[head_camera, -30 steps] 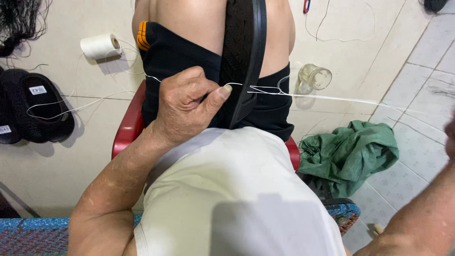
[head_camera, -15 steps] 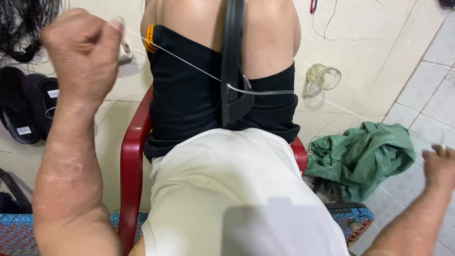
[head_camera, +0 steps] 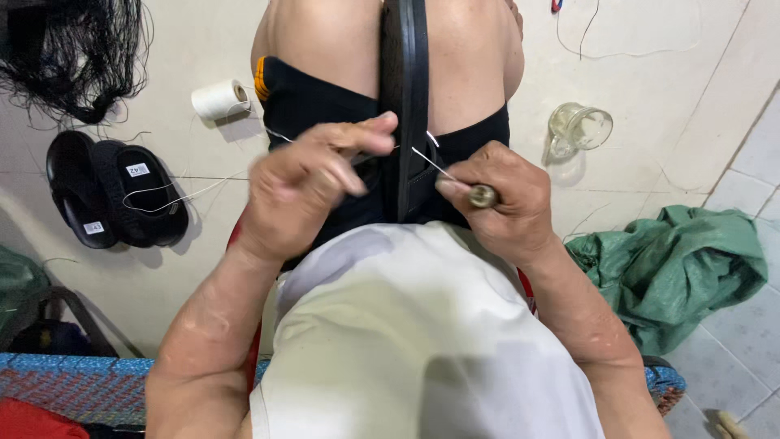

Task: The person sews the sole of a black slipper using a needle and white thread. They repeatedly push the needle through the sole and pull the thread tight to secure the stitching.

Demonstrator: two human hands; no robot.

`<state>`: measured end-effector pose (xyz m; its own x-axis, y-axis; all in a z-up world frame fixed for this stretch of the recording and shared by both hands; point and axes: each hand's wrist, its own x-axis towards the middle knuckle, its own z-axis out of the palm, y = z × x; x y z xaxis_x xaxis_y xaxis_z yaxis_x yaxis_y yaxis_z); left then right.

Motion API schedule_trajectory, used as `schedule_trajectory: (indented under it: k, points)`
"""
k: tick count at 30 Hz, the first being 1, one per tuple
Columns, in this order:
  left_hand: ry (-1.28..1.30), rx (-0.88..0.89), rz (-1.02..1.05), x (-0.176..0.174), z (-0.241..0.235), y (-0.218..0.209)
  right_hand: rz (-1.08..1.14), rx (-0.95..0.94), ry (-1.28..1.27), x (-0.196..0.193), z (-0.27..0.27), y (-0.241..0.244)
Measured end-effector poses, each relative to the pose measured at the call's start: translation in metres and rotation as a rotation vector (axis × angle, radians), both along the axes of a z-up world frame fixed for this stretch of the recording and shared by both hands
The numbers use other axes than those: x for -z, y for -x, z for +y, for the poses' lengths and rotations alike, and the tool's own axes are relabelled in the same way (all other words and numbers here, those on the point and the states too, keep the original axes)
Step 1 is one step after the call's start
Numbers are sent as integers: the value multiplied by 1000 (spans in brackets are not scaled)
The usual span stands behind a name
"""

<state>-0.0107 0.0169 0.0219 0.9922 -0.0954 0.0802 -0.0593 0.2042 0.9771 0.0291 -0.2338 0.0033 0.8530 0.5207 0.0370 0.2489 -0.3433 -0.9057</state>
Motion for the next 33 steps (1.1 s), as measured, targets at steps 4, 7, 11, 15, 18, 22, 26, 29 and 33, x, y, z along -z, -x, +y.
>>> schedule_trajectory:
  k: [4, 7, 11, 15, 18, 22, 26, 29, 33]
  points:
    - [428, -85, 217, 9, 3, -28, 625, 3, -710, 7, 3, -7]
    - [308, -249, 388, 12, -6, -53, 859, -108, -1017, 26, 6, -17]
    - [-176, -310, 186, 15, -4, -75, 915, -1, -972, 7, 36, -32]
    - [-374, -367, 81, 30, 1, -87, 1030, 162, -978, 4, 40, -27]
    - [28, -402, 306, 28, 7, -81, 894, 199, -812, 2, 28, -26]
    - [458, -303, 531, 35, 47, -38, 279, 204, -159, -8, -9, -28]
    - [116, -433, 676, 36, 72, 5, 23, 187, 6, -4, -34, -16]
    - [-1044, -467, 170, 30, 60, 17, -254, 44, 66, -9, -26, -13]
    - [-901, -271, -164, 1, 12, 4, -336, -50, -22, -7, -3, -13]
